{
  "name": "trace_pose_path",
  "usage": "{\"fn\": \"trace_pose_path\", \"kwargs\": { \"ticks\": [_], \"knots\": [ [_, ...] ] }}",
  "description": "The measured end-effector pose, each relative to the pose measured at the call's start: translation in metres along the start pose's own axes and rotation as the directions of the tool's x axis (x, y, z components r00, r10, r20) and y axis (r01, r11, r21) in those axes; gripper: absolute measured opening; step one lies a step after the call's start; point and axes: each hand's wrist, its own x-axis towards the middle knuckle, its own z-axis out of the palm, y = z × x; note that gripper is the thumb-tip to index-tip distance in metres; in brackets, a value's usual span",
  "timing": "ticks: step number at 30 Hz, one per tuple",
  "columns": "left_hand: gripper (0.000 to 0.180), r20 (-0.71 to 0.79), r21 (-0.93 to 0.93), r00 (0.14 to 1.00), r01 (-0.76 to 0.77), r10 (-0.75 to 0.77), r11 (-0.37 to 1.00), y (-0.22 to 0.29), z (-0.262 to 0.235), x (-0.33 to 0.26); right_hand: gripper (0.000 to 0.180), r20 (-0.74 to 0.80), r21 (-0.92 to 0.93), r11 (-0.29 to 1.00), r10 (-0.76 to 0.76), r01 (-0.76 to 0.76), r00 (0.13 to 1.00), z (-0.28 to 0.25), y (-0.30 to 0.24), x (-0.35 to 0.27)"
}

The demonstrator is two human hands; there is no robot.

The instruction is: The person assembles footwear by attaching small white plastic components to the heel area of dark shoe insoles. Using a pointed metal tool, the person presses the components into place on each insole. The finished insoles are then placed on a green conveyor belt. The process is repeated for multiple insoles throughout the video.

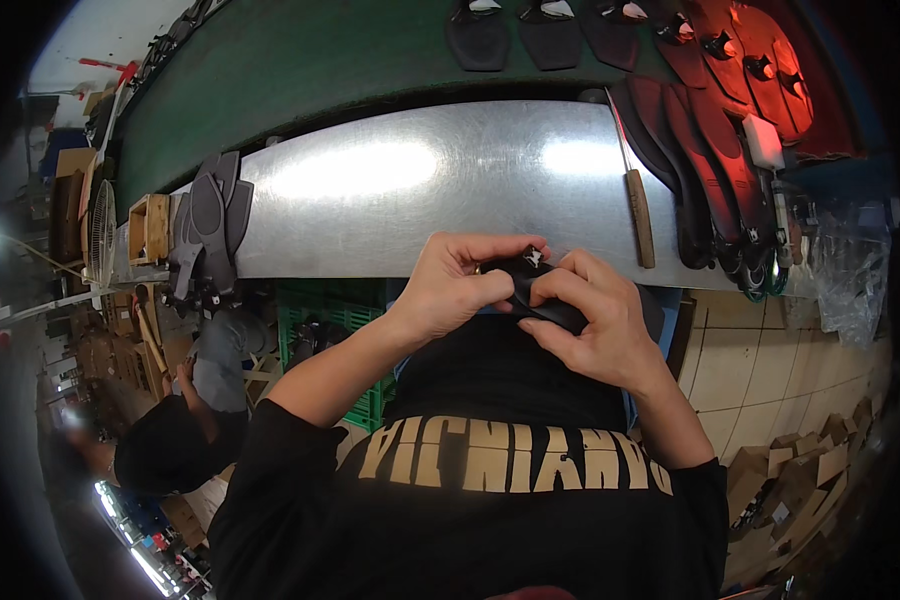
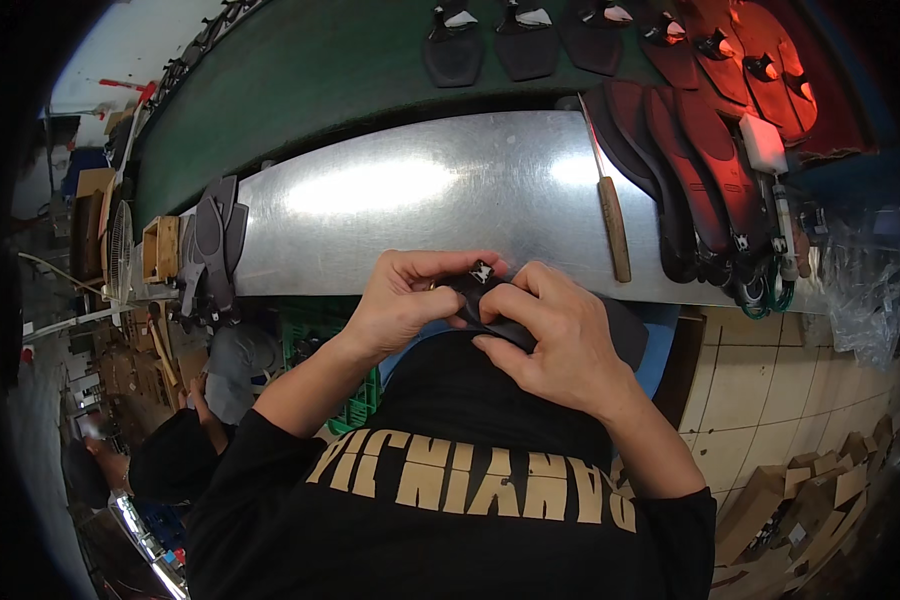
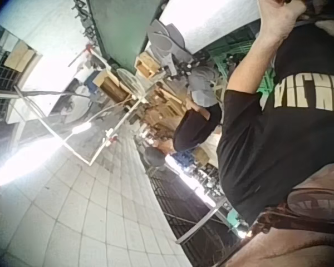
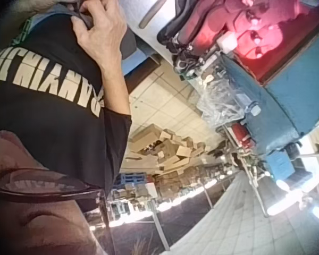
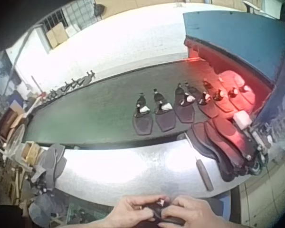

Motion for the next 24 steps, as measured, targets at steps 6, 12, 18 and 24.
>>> {"fn": "trace_pose_path", "kwargs": {
  "ticks": [6,12,18,24],
  "knots": [
    [0.04,-0.045,-0.034,0.999,-0.026,0.024,0.999,-0.001,0.004,0.002,0.022,-0.066,-0.083,0.997,-0.009,0.004,0.998,0.006,0.001,-0.002],
    [0.041,-0.022,-0.164,0.999,0.039,-0.043,0.986,0.007,0.001,0.001,0.023,-0.212,-0.186,0.967,-0.21,0.172,0.954,0.014,0.004,-0.006],
    [0.049,0.08,-0.357,0.995,0.081,-0.056,0.931,0.015,-0.007,0.0,0.023,-0.21,-0.138,0.966,-0.243,0.218,0.947,0.007,-0.005,-0.005],
    [0.045,0.128,-0.152,0.976,0.195,-0.177,0.969,0.005,-0.011,-0.003,0.02,-0.281,-0.126,0.989,-0.107,0.074,0.954,0.004,-0.011,-0.004]
  ]
}}
